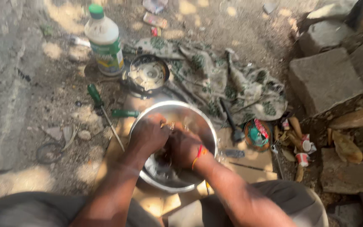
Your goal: The person cleans mechanical parts in a metal bowl by pouring liquid from a plastic bottle and scrubbing them with a brush and by hand.
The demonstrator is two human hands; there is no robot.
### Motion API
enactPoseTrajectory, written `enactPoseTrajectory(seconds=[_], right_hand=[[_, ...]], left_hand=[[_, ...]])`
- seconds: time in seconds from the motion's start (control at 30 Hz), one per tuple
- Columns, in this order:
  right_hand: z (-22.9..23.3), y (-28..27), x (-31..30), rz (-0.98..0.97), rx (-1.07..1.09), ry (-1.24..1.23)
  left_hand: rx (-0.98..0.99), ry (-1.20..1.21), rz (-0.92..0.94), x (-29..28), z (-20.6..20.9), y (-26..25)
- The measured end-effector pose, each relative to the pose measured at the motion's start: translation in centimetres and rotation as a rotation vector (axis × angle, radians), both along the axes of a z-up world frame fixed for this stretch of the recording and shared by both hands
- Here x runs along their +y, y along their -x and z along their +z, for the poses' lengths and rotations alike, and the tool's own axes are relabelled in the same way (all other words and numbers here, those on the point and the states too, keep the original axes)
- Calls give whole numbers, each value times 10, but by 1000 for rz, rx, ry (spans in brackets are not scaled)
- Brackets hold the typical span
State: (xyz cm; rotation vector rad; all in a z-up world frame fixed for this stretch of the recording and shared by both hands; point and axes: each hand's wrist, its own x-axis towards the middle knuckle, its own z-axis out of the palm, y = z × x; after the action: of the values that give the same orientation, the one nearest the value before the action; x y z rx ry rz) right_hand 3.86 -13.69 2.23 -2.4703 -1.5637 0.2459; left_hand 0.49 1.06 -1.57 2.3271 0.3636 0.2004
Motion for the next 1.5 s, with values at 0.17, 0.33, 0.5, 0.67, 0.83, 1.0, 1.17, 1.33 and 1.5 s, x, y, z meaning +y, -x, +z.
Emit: enactPoseTrajectory(seconds=[0.17,0.33,0.5,0.67,0.83,1.0,1.17,1.33,1.5], right_hand=[[0,-21,-6,-395,231,-120],[-1,-51,-14,-650,1145,-677],[-1,-52,-17,-892,1407,-490],[10,-63,-20,-825,1533,-421],[1,-72,-21,-900,1456,-404],[-4,-68,-16,-759,1555,-545],[17,-51,-9,-734,1399,-414],[32,-84,-9,-641,1297,-249],[23,-213,-38,-851,763,-266]], left_hand=[[324,33,51,2,8,-2],[234,773,127,3,7,-14],[106,798,123,1,-5,-13],[306,1047,326,3,-4,-14],[376,1041,316,-2,-11,-19],[414,1088,296,-6,-14,-20],[305,1338,173,-3,7,-11],[330,1454,212,2,17,-11],[263,1445,337,-4,6,-22]])
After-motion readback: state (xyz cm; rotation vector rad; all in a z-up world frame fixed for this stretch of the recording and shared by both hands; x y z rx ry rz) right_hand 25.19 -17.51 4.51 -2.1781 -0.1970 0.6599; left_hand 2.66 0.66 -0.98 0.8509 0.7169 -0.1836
